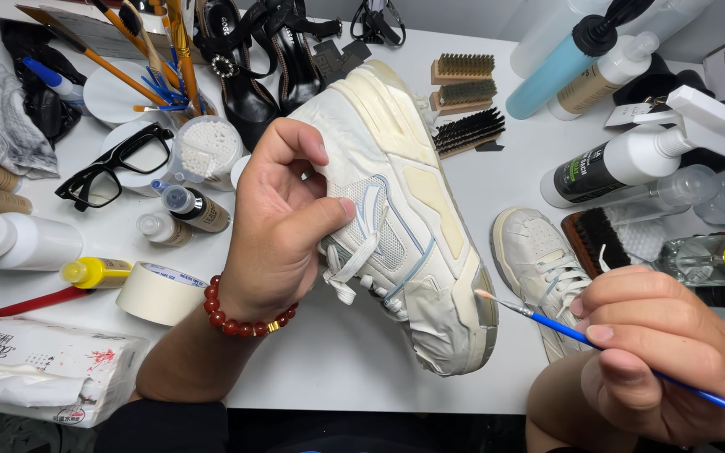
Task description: Painting the midsole of a white sneaker with a small brush at a repair bench.
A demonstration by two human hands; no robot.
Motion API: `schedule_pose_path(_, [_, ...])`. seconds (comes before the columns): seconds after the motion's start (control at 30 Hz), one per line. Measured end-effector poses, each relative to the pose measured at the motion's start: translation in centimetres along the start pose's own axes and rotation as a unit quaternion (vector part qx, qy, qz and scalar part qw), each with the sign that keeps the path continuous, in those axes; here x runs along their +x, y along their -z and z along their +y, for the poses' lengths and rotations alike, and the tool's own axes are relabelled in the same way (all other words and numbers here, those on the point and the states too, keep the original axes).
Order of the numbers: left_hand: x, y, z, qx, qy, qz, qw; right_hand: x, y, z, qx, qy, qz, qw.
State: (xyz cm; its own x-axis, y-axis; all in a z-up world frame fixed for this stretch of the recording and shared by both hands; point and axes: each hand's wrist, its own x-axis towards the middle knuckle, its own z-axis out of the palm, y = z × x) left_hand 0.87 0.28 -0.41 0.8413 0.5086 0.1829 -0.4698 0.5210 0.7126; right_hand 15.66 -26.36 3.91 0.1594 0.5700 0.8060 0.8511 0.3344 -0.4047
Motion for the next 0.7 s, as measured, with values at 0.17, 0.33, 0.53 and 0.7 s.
schedule_pose_path(0.17, [0.0, 0.1, -0.1, 0.001, 0.003, -0.001, 1.000, -0.2, -0.5, 0.5, 0.038, -0.005, 0.000, 0.999])
schedule_pose_path(0.33, [-0.2, -0.3, 0.1, 0.006, 0.004, -0.006, 1.000, -1.1, -2.6, 1.1, 0.032, -0.014, 0.084, 0.996])
schedule_pose_path(0.53, [-0.4, -0.3, 0.3, 0.015, 0.004, -0.016, 1.000, -2.0, -2.3, 1.4, 0.031, -0.071, 0.145, 0.986])
schedule_pose_path(0.7, [-0.3, 0.0, 0.3, 0.004, -0.001, -0.012, 1.000, -1.1, -1.4, 1.3, 0.095, -0.057, 0.114, 0.987])
